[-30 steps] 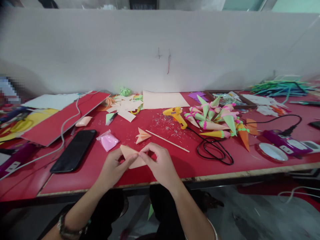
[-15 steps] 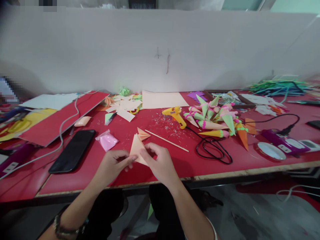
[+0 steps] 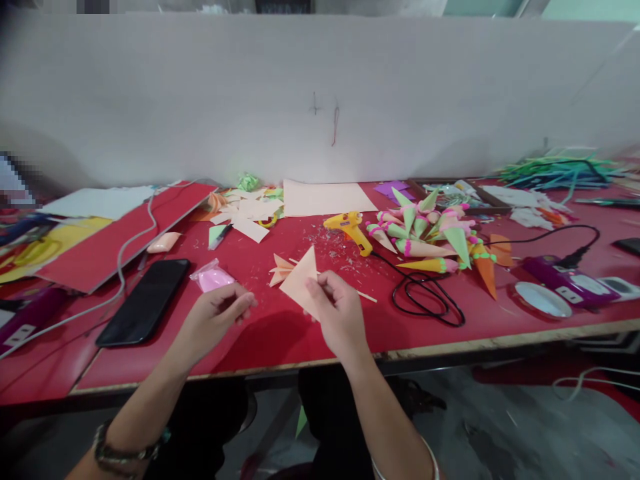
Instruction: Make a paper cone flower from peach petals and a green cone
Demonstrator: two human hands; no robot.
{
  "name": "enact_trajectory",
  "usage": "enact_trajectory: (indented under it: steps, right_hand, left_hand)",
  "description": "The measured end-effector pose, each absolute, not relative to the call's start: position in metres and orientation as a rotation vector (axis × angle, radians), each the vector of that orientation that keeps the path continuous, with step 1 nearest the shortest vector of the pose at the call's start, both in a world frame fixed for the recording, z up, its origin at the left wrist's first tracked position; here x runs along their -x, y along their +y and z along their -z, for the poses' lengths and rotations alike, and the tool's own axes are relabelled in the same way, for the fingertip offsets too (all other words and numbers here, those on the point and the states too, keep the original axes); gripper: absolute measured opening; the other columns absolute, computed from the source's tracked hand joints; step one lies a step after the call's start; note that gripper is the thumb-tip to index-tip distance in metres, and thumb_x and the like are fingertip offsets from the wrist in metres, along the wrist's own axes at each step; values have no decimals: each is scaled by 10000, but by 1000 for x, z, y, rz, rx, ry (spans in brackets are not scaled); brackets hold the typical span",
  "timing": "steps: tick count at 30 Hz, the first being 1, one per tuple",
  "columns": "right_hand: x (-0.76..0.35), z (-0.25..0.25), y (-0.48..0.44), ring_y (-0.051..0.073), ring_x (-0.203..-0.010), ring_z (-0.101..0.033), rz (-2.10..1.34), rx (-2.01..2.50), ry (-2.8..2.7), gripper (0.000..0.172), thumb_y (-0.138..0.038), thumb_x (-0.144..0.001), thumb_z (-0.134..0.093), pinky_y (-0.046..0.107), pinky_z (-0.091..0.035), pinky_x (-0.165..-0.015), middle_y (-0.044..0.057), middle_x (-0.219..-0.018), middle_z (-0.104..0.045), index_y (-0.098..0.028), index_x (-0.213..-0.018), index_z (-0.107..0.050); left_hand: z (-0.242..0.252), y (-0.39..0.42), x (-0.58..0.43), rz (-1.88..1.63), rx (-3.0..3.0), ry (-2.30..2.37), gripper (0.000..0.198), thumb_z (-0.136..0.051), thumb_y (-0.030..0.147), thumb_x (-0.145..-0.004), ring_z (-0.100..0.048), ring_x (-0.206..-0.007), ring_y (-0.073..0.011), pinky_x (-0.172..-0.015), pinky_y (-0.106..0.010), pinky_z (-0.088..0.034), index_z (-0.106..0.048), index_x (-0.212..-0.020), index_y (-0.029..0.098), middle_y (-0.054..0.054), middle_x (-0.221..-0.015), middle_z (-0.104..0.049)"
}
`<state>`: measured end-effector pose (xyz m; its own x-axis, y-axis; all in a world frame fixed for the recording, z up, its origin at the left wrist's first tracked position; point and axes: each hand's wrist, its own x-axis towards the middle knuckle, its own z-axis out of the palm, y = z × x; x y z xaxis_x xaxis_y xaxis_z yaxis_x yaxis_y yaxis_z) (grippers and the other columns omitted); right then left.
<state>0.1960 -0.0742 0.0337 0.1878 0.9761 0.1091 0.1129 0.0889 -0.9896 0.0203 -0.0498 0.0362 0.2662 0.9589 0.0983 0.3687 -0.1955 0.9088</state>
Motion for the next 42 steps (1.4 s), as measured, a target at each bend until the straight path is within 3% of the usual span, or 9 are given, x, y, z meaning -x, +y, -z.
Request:
enact_trajectory:
  steps: [6, 10, 19, 24, 31, 35, 37, 39, 42]
  right_hand:
    - [-190, -35, -77, 67, -415, -448, -1154, 1192, -1228, 245, -369, -779, -499, 172, -350, -408, -54, -476, -482, -177, -631, -461]
    - [-184, -41, -80, 67, -455, -464, -1252, 1141, -1229, 222, -349, -775, -505, 180, -393, -451, -56, -515, -476, -177, -641, -465]
    - [-186, -42, -79, 59, -447, -442, -1300, 1142, -1248, 216, -346, -767, -511, 168, -385, -431, -56, -519, -457, -173, -643, -475]
    - [-186, -37, -78, 57, -466, -462, -1389, 1106, -1383, 231, -367, -776, -500, 165, -374, -433, -17, -592, -530, -148, -779, -573]
    - [-184, -37, -82, 73, -474, -501, -1386, 1130, -1426, 250, -367, -804, -468, 173, -380, -446, -19, -553, -540, -146, -771, -581]
    - [-185, -37, -81, 88, -460, -503, -1335, 1147, -1496, 342, -381, -860, -351, 191, -388, -449, -2, -532, -559, -149, -747, -576]
    - [-187, -36, -80, 108, -547, -547, -1175, 1165, -1537, 318, -364, -865, -342, 215, -431, -528, 14, -624, -597, -165, -813, -584]
    - [-190, -35, -81, 138, -737, -580, -1013, 1126, -1585, 252, -332, -832, -430, 251, -458, -672, 39, -836, -620, -199, -1015, -541]
    - [-193, -37, -83, 181, -985, -517, -992, 972, -1750, 595, -289, -707, -615, 304, -433, -827, 66, -1143, -511, -255, -1242, -357]
  left_hand:
    - [-34, -55, -28, -953, -1744, 1053, 350, -321, 343, -856, -466, -532, -83, -541, -199, -364, -481, -610, 153, 26, -567, -482]
    - [-34, -58, -35, -854, -1830, 1114, 349, -411, 356, -825, -465, -491, -77, -504, -185, -346, -503, -560, 147, 33, -507, -497]
    - [-35, -58, -29, -840, -1900, 1134, 349, -428, 347, -821, -494, -466, -75, -489, -170, -360, -564, -566, 151, 25, -478, -548]
    - [-38, -58, -26, -797, -1976, 1097, 374, -419, 322, -821, -491, -475, -77, -495, -172, -355, -529, -511, 144, 16, -475, -542]
    - [-35, -58, -28, -781, -2011, 1131, 333, -444, 362, -805, -448, -507, -76, -475, -176, -314, -485, -560, 140, 31, -516, -482]
    - [-36, -57, -29, -782, -1959, 1111, 337, -416, 346, -823, -419, -486, -63, -472, -173, -309, -435, -550, 149, 46, -503, -442]
    - [-37, -56, -28, -795, -1915, 1129, 339, -418, 352, -819, -392, -457, -61, -449, -175, -293, -404, -542, 158, 53, -482, -416]
    - [-38, -56, -25, -807, -1863, 1156, 350, -392, 360, -828, -376, -436, -63, -437, -181, -287, -382, -537, 165, 56, -461, -401]
    - [-38, -55, -21, -830, -1811, 1190, 382, -330, 357, -850, -387, -430, -72, -457, -193, -306, -380, -522, 168, 48, -440, -405]
